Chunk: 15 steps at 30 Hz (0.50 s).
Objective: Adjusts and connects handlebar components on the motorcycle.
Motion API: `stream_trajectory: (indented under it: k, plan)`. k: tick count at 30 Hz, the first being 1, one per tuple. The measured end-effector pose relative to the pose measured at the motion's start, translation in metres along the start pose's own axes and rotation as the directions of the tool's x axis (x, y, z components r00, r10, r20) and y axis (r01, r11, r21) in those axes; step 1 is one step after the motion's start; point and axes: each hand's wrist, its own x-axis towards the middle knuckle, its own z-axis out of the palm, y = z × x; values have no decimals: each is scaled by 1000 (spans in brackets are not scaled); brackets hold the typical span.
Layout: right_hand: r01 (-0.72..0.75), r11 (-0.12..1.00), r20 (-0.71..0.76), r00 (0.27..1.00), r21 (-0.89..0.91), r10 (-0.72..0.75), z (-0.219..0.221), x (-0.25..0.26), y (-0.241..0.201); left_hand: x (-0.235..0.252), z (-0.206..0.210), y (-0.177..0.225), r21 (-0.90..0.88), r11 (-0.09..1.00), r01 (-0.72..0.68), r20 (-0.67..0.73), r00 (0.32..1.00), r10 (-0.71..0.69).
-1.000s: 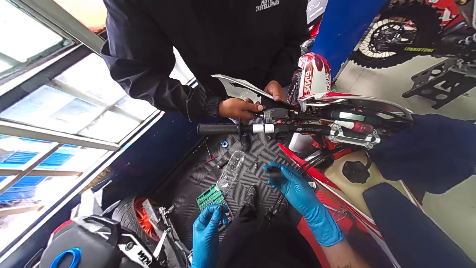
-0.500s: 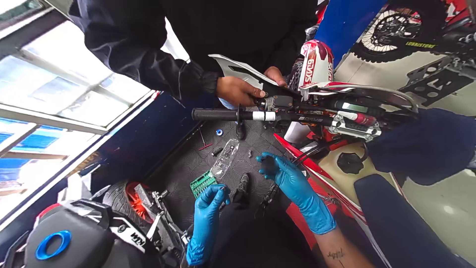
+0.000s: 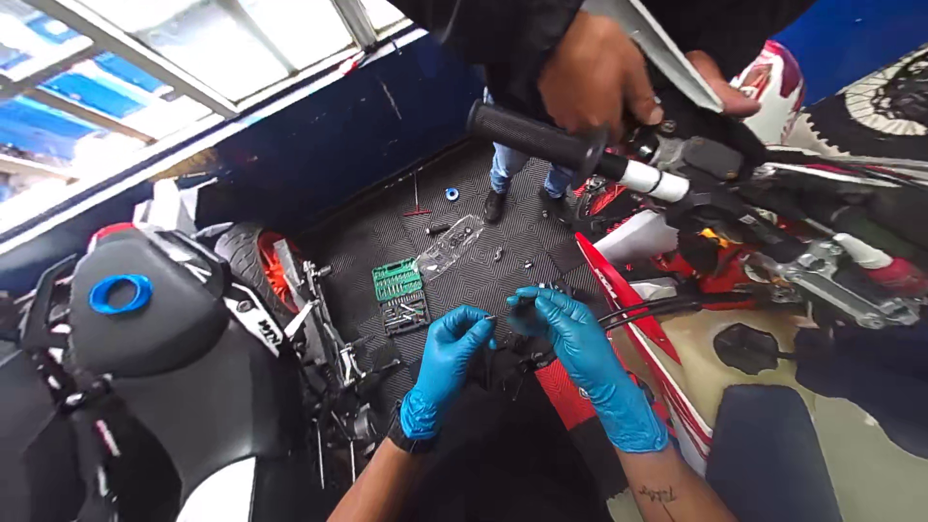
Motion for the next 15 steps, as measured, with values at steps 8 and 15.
stream_trajectory:
  k: [8, 15]
  plan:
    - [39, 959, -1, 999, -279, -41, 51, 27, 47, -11, -48, -10, 364, 931, -3, -53, 998, 24]
    - [107, 967, -5, 994, -229, -111, 83, 45, 110, -25, -81, -39, 916, 393, -76, -57, 947, 317]
